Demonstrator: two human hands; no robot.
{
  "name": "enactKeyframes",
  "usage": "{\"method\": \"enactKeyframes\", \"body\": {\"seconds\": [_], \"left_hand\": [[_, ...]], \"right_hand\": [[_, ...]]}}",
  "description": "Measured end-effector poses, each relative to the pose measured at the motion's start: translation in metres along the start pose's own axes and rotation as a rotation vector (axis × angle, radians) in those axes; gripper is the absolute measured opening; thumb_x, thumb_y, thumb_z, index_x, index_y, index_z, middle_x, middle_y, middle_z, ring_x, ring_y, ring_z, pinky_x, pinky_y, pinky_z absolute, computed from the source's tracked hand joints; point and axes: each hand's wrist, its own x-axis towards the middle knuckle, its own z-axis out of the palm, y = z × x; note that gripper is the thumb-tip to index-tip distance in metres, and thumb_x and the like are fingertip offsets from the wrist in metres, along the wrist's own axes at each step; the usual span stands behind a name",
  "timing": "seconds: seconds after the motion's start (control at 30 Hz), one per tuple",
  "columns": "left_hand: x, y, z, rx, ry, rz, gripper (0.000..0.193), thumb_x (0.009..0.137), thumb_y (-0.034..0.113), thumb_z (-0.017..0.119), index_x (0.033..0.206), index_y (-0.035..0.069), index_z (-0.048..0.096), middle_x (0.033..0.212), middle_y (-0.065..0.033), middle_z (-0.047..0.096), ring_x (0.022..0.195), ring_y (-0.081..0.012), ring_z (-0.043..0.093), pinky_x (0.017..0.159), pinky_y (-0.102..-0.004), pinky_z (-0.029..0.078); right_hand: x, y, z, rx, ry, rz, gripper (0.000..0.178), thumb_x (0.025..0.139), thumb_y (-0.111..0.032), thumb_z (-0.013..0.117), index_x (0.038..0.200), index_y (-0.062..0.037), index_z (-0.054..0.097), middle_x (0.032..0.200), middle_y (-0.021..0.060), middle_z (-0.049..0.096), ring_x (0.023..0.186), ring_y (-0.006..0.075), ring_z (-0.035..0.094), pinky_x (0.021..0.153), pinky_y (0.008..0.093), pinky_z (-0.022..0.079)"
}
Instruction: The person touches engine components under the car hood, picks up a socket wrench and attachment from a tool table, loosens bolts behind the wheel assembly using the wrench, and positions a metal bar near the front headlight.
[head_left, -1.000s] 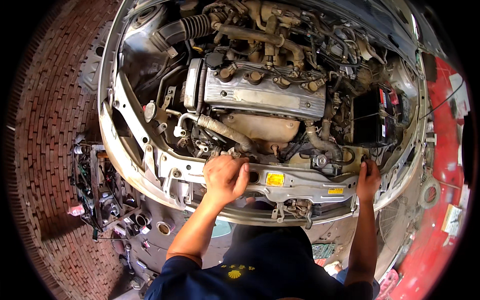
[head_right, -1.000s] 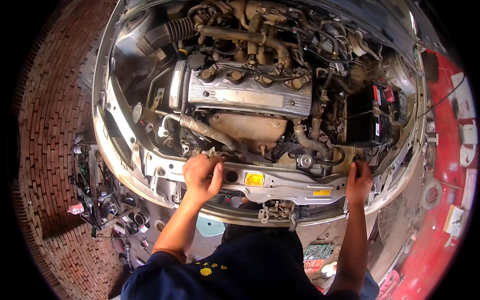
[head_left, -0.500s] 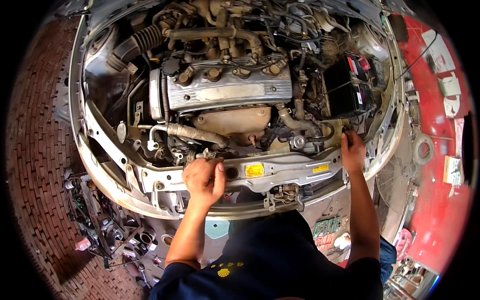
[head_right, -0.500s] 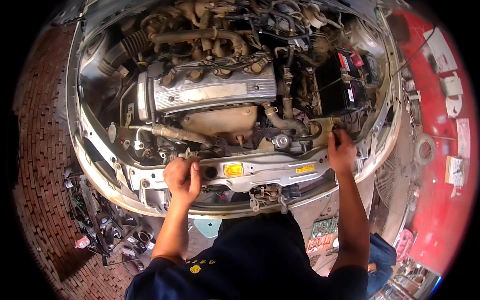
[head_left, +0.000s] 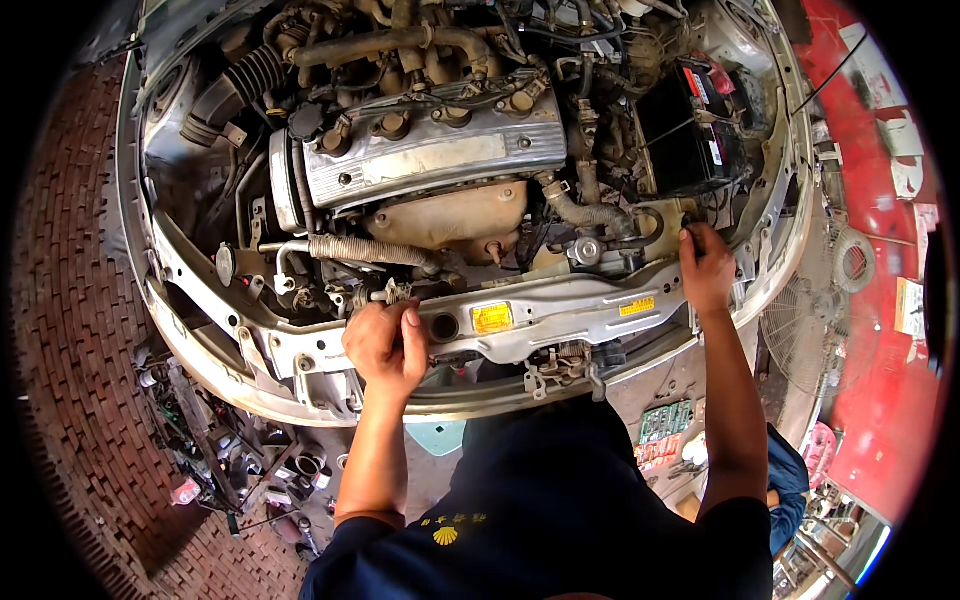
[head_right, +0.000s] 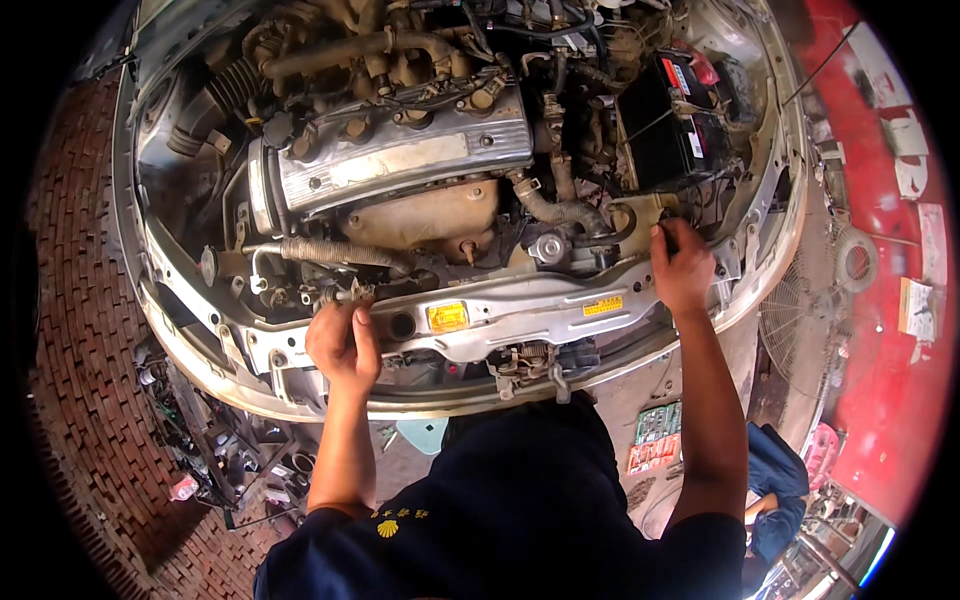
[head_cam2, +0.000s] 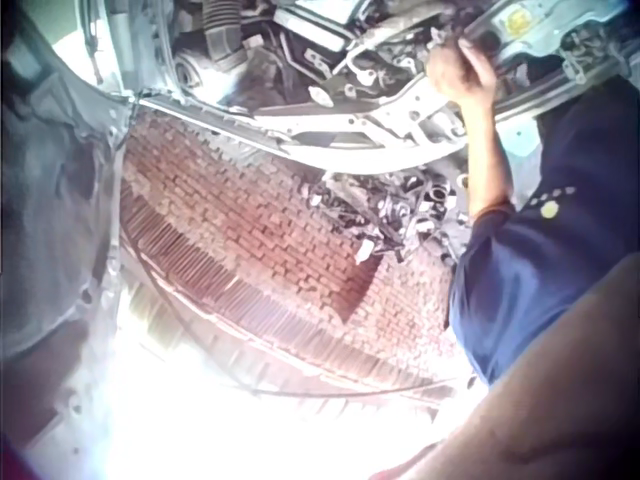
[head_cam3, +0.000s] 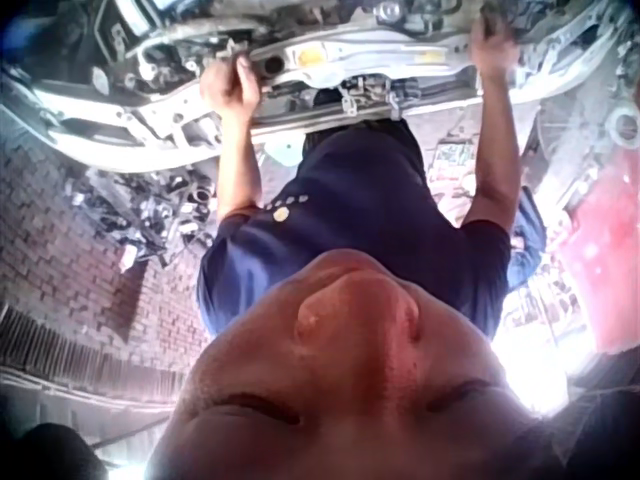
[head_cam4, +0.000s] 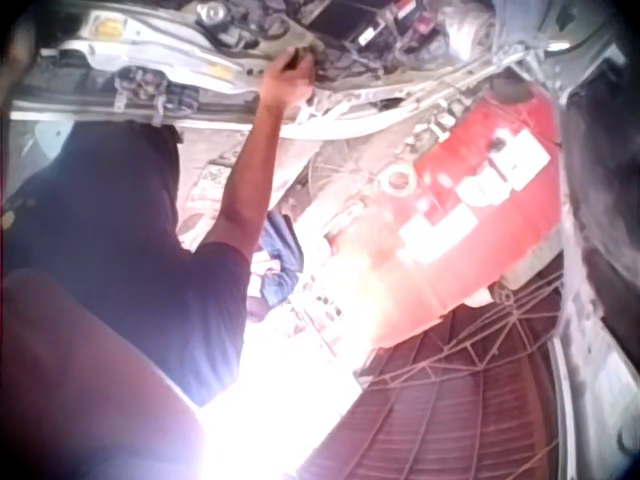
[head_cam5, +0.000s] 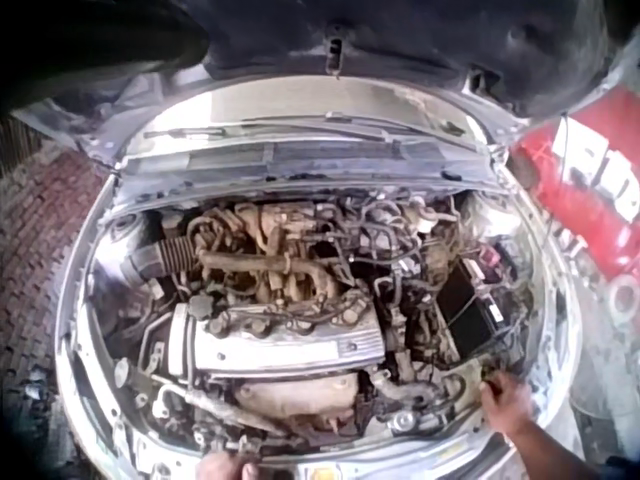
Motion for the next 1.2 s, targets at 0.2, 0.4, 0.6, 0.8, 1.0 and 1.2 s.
{"method": "enactKeyframes", "body": {"seconds": [0.2,0.4,0.6,0.8,1.0,1.2], "left_hand": [[-0.001,0.002,0.003,0.027,0.004,-0.015,0.007,0.090,0.003,0.068,0.089,0.001,0.075,0.067,-0.0091,0.060,0.056,-0.0257,0.055,0.055,-0.0370,0.042],[0.000,0.004,-0.002,0.073,-0.016,0.014,0.008,0.090,0.001,0.067,0.085,0.001,0.073,0.066,-0.0104,0.059,0.056,-0.0286,0.056,0.055,-0.0387,0.041],[-0.002,-0.002,0.005,0.060,0.042,-0.017,0.009,0.088,0.001,0.070,0.079,0.003,0.069,0.063,-0.0101,0.055,0.054,-0.0299,0.053,0.053,-0.0407,0.040],[-0.002,0.000,0.007,0.107,0.087,-0.012,0.015,0.086,0.004,0.073,0.073,0.005,0.065,0.059,-0.0081,0.050,0.050,-0.0280,0.050,0.050,-0.0406,0.038],[0.000,0.007,0.001,0.118,0.094,-0.027,0.009,0.086,0.005,0.073,0.077,0.004,0.070,0.063,-0.0089,0.058,0.054,-0.0293,0.058,0.053,-0.0397,0.045],[0.000,0.007,0.001,0.147,0.100,-0.023,0.010,0.086,0.005,0.073,0.077,0.005,0.069,0.063,-0.0088,0.058,0.054,-0.0293,0.058,0.053,-0.0398,0.045]], "right_hand": [[0.000,0.001,-0.003,-0.010,-0.007,-0.014,0.019,0.099,-0.023,0.070,0.105,-0.0052,0.073,0.094,0.0148,0.076,0.083,0.0341,0.074,0.075,0.0418,0.057],[0.056,-0.061,0.016,0.219,-0.086,-0.246,0.030,0.098,-0.029,0.072,0.119,-0.0077,0.071,0.105,0.0149,0.074,0.103,0.0355,0.072,0.088,0.0415,0.057],[0.108,-0.092,0.111,-0.413,-1.118,-0.349,0.060,0.097,-0.057,0.067,0.116,-0.0014,0.076,0.118,0.0249,0.074,0.114,0.0426,0.070,0.097,0.0493,0.055],[0.104,-0.074,0.149,-0.466,-1.187,-0.455,0.070,0.095,-0.062,0.067,0.111,0.0058,0.075,0.116,0.0278,0.074,0.111,0.0437,0.070,0.097,0.0492,0.055],[0.102,-0.080,0.150,-0.530,-1.183,-0.472,0.070,0.098,-0.062,0.065,0.110,0.0058,0.075,0.117,0.0274,0.074,0.112,0.0434,0.070,0.100,0.0482,0.054],[0.103,-0.087,0.146,-0.538,-1.210,-0.427,0.071,0.098,-0.064,0.064,0.106,0.0062,0.076,0.113,0.0278,0.074,0.110,0.0430,0.070,0.099,0.0484,0.054]]}}
